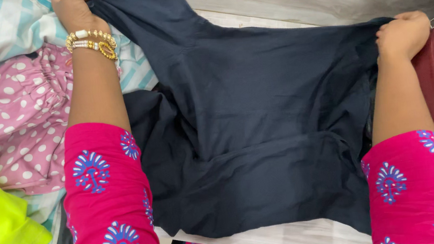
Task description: The person buttons up a dark blue shirt by hand, folds it into a neat square on the floor, and places it into a red suitcase.
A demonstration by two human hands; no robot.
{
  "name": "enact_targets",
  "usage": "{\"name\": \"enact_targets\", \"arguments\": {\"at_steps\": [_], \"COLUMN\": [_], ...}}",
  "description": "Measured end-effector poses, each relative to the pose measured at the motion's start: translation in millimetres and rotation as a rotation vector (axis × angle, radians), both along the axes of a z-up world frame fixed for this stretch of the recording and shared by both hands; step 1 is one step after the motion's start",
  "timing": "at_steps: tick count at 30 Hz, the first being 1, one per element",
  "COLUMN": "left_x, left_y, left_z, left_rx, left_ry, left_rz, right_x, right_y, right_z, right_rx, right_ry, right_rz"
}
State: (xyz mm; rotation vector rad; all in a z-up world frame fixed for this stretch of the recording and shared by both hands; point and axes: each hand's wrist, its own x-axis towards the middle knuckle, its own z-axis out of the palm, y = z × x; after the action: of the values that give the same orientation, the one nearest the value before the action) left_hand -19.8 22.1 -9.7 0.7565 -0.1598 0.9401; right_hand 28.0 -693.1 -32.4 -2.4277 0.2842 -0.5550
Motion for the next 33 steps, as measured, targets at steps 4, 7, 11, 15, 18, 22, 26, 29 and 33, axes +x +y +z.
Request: {"name": "enact_targets", "arguments": {"at_steps": [4,7,11,15,18,22,26,29,33], "left_x": [-5.2,-9.2,-30.1,-68.7,-119.3,-196.1,-209.1,-191.2,-174.8], "left_y": [-14.9,-24.1,-63.7,-107.9,-134.8,-167.2,-188.7,-199.2,-217.9], "left_z": [1.2,6.3,13.5,30.0,29.8,17.0,1.7,-12.2,-27.2], "left_rx": [0.087,0.212,0.625,1.454,1.643,1.817,1.857,1.753,1.666], "left_ry": [0.171,0.272,0.34,0.309,0.688,0.992,1.167,1.131,1.144], "left_rz": [0.068,0.084,0.061,0.029,0.078,0.244,0.198,0.282,0.356], "right_x": [-5.9,-33.9,-75.5,-84.5,-81.5,-105.2,-142.3,-169.8,-176.1], "right_y": [8.7,39.8,87.6,104.5,96.1,128.9,215.2,268.6,307.3], "right_z": [4.2,14.2,7.9,-28.8,-44.0,-29.4,0.2,2.5,-16.8], "right_rx": [-0.109,-0.318,-0.825,-1.315,-1.258,-0.952,-0.49,-0.209,0.106], "right_ry": [0.326,0.472,0.619,0.809,0.652,0.132,-0.19,-0.214,-0.007], "right_rz": [0.249,0.342,0.517,0.201,0.146,0.342,0.632,0.761,0.803]}}
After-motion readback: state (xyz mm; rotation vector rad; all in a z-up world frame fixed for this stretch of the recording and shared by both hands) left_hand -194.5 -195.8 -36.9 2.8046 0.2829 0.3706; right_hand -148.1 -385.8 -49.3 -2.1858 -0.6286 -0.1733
